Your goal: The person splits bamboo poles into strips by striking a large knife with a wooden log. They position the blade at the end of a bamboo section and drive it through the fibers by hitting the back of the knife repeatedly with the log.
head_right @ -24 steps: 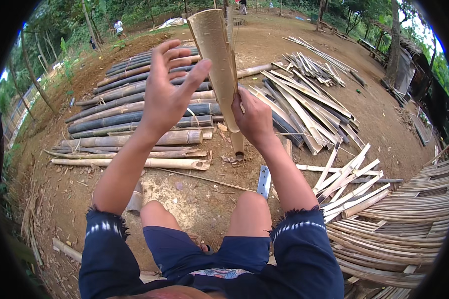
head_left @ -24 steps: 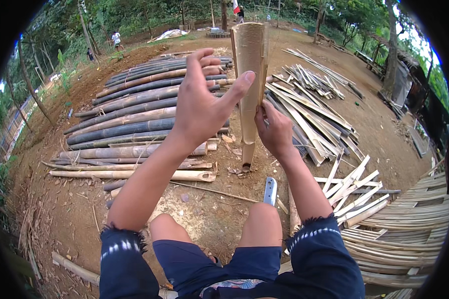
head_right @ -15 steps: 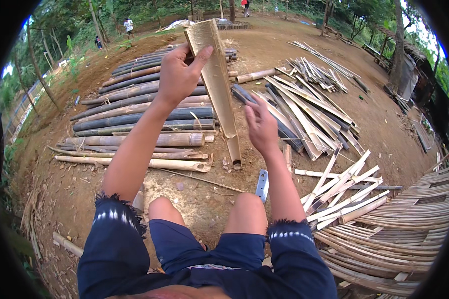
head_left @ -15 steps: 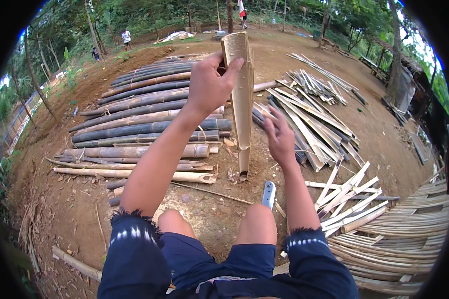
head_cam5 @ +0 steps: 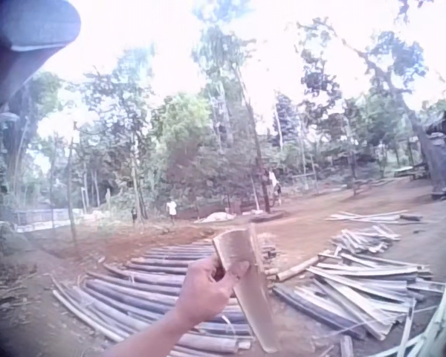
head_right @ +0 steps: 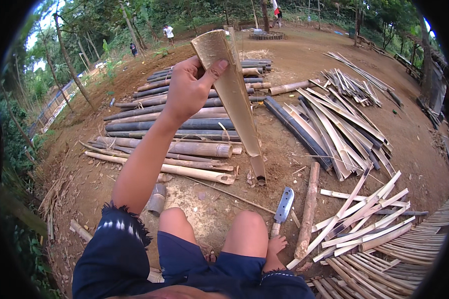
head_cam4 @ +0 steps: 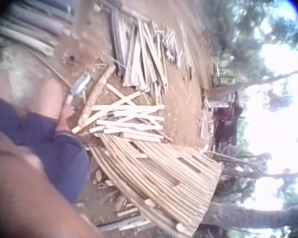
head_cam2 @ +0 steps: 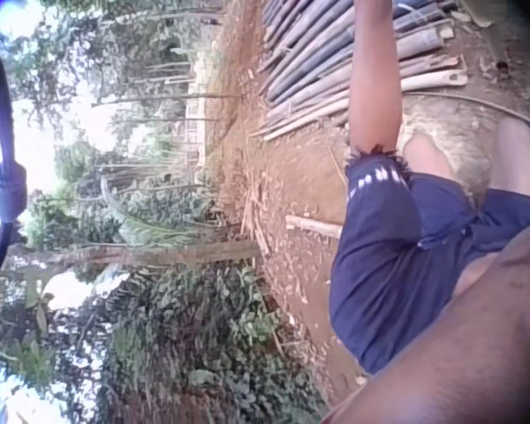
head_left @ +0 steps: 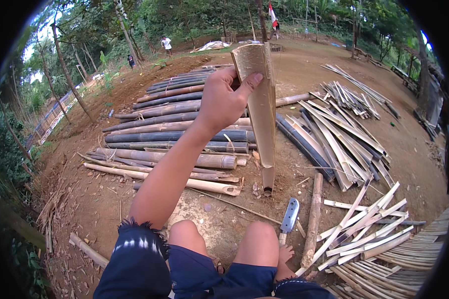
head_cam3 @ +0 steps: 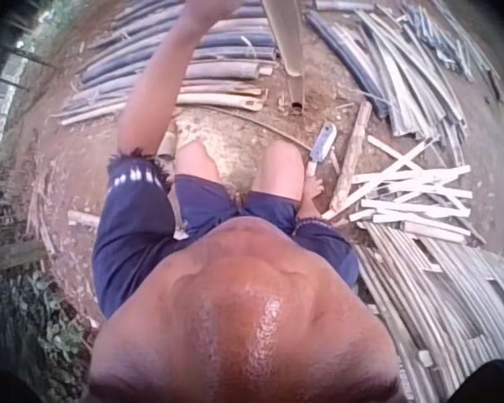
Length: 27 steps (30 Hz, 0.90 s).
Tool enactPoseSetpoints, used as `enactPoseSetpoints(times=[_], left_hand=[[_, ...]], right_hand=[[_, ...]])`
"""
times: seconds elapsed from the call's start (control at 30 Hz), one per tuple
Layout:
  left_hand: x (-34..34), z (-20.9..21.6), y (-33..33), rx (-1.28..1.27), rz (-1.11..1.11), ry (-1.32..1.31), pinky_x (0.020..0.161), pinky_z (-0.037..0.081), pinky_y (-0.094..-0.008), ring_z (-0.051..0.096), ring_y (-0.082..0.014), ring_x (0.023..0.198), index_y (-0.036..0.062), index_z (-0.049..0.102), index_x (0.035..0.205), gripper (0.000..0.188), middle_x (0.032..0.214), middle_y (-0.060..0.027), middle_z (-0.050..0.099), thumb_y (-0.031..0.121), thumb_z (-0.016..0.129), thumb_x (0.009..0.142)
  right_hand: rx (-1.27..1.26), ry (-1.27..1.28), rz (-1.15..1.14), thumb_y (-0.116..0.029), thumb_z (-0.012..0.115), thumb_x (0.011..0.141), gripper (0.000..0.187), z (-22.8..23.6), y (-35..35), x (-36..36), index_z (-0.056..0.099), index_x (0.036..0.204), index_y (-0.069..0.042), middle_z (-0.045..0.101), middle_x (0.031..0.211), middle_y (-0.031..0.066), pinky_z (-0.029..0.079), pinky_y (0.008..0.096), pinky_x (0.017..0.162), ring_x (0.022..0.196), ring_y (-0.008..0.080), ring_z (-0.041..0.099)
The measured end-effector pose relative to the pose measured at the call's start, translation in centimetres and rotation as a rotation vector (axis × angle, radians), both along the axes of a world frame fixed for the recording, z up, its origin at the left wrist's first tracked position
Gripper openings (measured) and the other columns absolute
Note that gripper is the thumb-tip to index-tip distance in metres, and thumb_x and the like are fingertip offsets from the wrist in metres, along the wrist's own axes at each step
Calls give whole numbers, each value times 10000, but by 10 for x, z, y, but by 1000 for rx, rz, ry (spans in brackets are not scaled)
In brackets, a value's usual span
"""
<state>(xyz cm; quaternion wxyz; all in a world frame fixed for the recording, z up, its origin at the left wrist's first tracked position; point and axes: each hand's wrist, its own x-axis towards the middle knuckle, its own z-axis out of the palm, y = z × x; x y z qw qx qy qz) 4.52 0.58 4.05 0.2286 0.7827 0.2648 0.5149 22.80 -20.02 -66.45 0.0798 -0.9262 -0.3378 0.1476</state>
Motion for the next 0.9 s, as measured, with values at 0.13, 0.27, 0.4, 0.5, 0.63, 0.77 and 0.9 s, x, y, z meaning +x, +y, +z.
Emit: enactPoseSetpoints(times=[0.13, 0.27, 0.4, 0.5, 0.63, 0.77, 0.9], left_hand=[[9, -4, -9, 83, -59, -114, 591, 431, -240, 536, -38, 660, -33, 710, 999, 261, 766, -30, 700, 227, 694, 974], [12, -7, -7, 157, -9, -130, 559, 431, -261, 513, -54, 611, -35, 716, 968, 249, 713, -46, 693, 212, 699, 966], [9, -4, -3, 94, 54, -55, 549, 437, -287, 504, -70, 584, -29, 721, 947, 268, 679, -49, 685, 237, 701, 964], [-3, -8, -1, 44, 134, 38, 619, 456, -233, 575, -36, 707, -20, 713, 1046, 264, 827, -21, 726, 236, 680, 990], [21, -1, -11, 178, 35, -87, 607, 443, -234, 557, -33, 686, -26, 709, 1026, 262, 796, -14, 711, 232, 681, 989], [10, -4, -15, 114, 78, -69, 556, 425, -281, 508, -67, 607, -31, 717, 968, 269, 672, -47, 661, 237, 705, 956], [-3, -7, -15, 114, 95, -22, 557, 373, -226, 476, -16, 632, -30, 705, 986, 289, 724, 24, 653, 258, 679, 993]], right_hand=[[10, 113, 87, -270, 664, 877, 422, 16, 27, 35, 519, 1169, -2, 567, 1214, 190, 488, 499, 983, 1155, 390, 557], [24, 384, -13, -271, 783, 765, 576, 74, 46, 36, 486, 1172, 9, 589, 1233, 257, 503, 484, 976, 1175, 411, 602], [53, 308, 145, -394, 691, 823, 592, 118, 45, 28, 519, 1171, 53, 692, 1058, 296, 554, 504, 867, 1018, 433, 684], [-164, 336, 358, -604, 662, 816, 827, 50, 49, 39, 523, 1315, 41, 674, 1173, 278, 536, 476, 953, 1117, 421, 657], [8, 215, -14, -566, 747, 768, 808, -27, 58, 48, 548, 1317, -9, 676, 1189, 261, 536, 466, 957, 1113, 417, 660], [73, 364, -207, -482, 772, 763, 706, -24, 49, -18, 595, 1254, -6, 703, 1113, 242, 548, 468, 934, 1058, 419, 681], [235, 774, -213, -296, 780, 751, 439, 22, 44, -17, 686, 1022, 36, 734, 955, 228, 556, 455, 866, 944, 367, 721]])
